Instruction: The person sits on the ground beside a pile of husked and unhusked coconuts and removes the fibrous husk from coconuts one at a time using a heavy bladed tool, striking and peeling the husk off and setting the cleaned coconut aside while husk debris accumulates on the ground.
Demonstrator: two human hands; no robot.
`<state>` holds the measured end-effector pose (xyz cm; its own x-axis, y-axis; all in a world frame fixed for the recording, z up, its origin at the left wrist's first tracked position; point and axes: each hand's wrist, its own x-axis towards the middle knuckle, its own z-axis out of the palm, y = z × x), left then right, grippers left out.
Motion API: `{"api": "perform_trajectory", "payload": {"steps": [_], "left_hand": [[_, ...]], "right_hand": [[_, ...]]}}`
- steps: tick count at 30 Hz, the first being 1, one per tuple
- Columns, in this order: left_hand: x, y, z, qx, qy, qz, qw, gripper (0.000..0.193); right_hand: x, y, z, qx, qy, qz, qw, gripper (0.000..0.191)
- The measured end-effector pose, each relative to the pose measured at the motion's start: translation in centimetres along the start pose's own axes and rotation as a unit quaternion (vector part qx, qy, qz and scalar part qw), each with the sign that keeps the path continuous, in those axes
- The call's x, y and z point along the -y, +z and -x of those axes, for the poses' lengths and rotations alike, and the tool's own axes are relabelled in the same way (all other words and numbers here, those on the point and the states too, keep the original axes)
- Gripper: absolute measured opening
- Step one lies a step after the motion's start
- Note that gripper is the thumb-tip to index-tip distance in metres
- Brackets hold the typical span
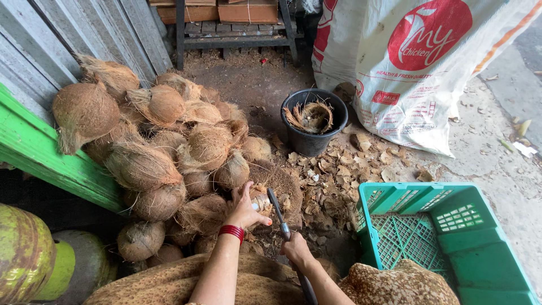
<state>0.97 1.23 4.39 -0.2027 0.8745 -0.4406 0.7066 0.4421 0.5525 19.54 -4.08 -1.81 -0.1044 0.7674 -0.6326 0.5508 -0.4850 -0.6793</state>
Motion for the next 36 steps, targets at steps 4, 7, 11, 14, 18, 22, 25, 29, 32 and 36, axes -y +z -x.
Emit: {"api": "perform_trajectory", "payload": {"steps": [4,7,11,14,18,22,25,29,32,36], "left_hand": [[0.0,0.0,0.1,-0.002,-0.004,0.008,1.0,0.139],[0.0,0.4,-0.1,-0.019,0.004,0.007,1.0,0.138],[0.6,0.8,-0.3,-0.058,0.062,0.082,0.993,0.136],[2.0,0.8,-0.2,-0.08,0.076,0.054,0.992,0.114],[3.2,0.8,-0.2,-0.079,0.111,0.105,0.985,0.117],[3.0,0.8,-1.1,-0.055,0.115,0.121,0.985,0.116],[3.3,0.7,-1.7,-0.05,0.117,0.122,0.984,0.118],[3.8,0.8,-2.1,-0.037,0.133,0.147,0.979,0.121],[3.0,1.2,-2.4,-0.023,0.14,0.097,0.985,0.126],[1.7,2.0,-2.3,-0.058,0.031,-0.022,0.998,0.128]], "right_hand": [[0.1,0.0,0.1,-0.005,0.0,0.004,1.0,0.005],[-0.1,0.1,-0.1,-0.01,-0.013,-0.006,1.0,0.004],[-0.7,0.3,-0.5,0.008,0.027,-0.041,0.999,0.001],[-0.8,0.0,-0.7,-0.015,-0.038,-0.046,0.998,0.007],[0.3,-0.9,0.2,0.024,-0.071,-0.087,0.993,0.011],[1.7,-1.0,0.8,-0.037,-0.227,-0.072,0.97,0.009],[1.6,0.2,0.2,-0.063,-0.338,-0.122,0.931,0.008],[0.0,1.7,-1.3,0.04,-0.057,-0.091,0.993,0.009],[-0.9,1.7,-1.5,0.054,-0.008,-0.187,0.981,0.007],[-0.5,0.4,-0.1,0.065,-0.089,-0.216,0.97,0.016]]}}
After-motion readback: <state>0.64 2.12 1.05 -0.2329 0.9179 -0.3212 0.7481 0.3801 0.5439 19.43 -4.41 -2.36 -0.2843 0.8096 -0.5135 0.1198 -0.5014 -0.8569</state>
